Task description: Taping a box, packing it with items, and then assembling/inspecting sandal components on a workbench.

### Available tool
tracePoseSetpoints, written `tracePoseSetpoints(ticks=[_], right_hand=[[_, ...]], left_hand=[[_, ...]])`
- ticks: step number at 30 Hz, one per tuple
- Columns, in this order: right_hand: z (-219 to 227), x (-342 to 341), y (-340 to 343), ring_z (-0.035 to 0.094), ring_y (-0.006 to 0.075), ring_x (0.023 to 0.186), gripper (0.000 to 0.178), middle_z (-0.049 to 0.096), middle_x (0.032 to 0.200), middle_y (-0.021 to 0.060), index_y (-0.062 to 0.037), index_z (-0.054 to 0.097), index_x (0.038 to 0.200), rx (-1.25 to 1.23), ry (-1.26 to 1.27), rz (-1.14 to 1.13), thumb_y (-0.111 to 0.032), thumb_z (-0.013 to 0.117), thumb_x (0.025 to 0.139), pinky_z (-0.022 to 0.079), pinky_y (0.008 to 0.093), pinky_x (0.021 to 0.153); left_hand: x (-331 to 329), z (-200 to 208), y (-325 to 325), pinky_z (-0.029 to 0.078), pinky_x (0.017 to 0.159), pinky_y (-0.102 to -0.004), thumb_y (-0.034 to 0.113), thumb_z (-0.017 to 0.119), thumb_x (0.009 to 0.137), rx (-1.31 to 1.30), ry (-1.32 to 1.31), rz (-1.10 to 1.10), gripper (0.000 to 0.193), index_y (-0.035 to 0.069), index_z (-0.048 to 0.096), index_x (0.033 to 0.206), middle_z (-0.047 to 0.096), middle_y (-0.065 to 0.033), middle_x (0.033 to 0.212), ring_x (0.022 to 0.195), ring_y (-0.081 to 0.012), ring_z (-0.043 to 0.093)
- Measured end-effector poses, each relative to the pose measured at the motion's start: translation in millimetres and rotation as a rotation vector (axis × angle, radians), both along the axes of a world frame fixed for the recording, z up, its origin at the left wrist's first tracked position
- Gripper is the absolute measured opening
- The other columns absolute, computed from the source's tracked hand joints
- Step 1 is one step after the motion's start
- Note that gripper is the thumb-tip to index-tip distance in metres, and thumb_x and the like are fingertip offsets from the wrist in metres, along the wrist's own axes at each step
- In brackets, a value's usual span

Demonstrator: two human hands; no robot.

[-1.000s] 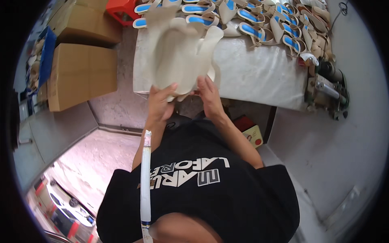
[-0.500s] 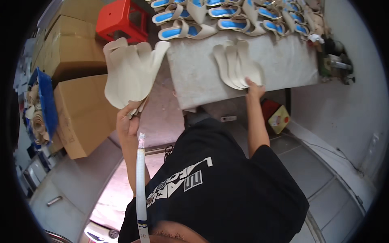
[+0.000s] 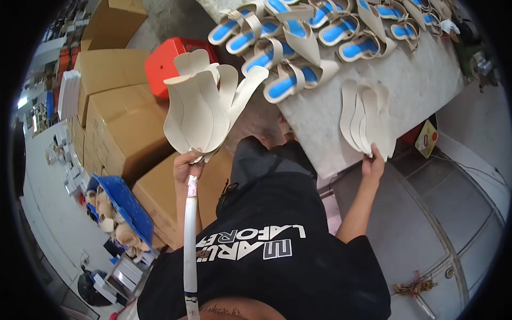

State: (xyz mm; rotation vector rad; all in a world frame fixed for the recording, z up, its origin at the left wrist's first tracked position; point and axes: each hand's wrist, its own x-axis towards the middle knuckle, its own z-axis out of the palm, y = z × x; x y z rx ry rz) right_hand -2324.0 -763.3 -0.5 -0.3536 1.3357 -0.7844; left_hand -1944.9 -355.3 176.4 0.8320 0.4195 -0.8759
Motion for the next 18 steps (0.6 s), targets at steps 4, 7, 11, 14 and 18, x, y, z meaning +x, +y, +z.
tracePoseSetpoints(ticks=[4,7,11,14,18], right_hand=[[4.1,29.4,82.4,0.06,0.0276,0.109,0.043,0.06,0.124,0.0112,-0.0005,0.053,0.129,0.031,-0.202,-0.237,0.0,0.066,0.088,0.052,0.0413,0.093],[-7.3,72.4,114.5,0.058,0.0272,0.111,0.045,0.059,0.124,0.0102,-0.0029,0.054,0.129,-0.012,-0.233,-0.432,0.004,0.066,0.087,0.051,0.0435,0.093],[-7.1,121.2,121.9,0.057,0.028,0.112,0.053,0.059,0.122,0.0091,-0.0084,0.055,0.129,-0.258,0.146,-0.477,0.013,0.065,0.082,0.051,0.0472,0.093],[-33.4,123.2,115.3,0.057,0.0289,0.112,0.05,0.058,0.126,0.0104,-0.0058,0.056,0.127,-0.306,0.055,-0.498,0.014,0.063,0.082,0.05,0.0458,0.096],[-72.0,116.6,118.5,0.059,0.0274,0.109,0.044,0.061,0.118,0.0096,-0.0051,0.059,0.122,-0.256,0.054,-0.627,0.011,0.066,0.081,0.052,0.0409,0.091]], left_hand=[[96.7,3.4,6.7,0.051,0.101,-0.0472,-0.012,0.056,0.08,-0.01,0.005,-0.098,0.063,-0.005,0.04,0.14,0.057,-0.0175,0.132,0.119,-0.0331,0.06],[174.8,11.1,-1.7,0.052,0.1,-0.0445,-0.01,0.057,0.079,0.077,-0.133,-0.236,0.062,-0.006,0.041,0.139,0.058,-0.0183,0.13,0.117,-0.0318,0.06],[284.0,11.3,-18.4,0.051,0.102,-0.0391,-0.009,0.062,0.077,0.042,-0.199,-0.434,0.058,-0.009,0.046,0.133,0.059,-0.017,0.129,0.118,-0.0295,0.061],[365.2,5.7,-49.5,0.05,0.104,-0.0415,-0.008,0.061,0.079,0.039,-0.186,-0.529,0.054,-0.01,0.047,0.132,0.06,-0.0174,0.129,0.118,-0.0304,0.06],[441.1,21.6,-115.7,0.047,0.108,-0.0463,-0.009,0.059,0.079,0.036,-0.258,-0.664,0.057,-0.013,0.042,0.134,0.055,-0.022,0.134,0.124,-0.0352,0.056]])
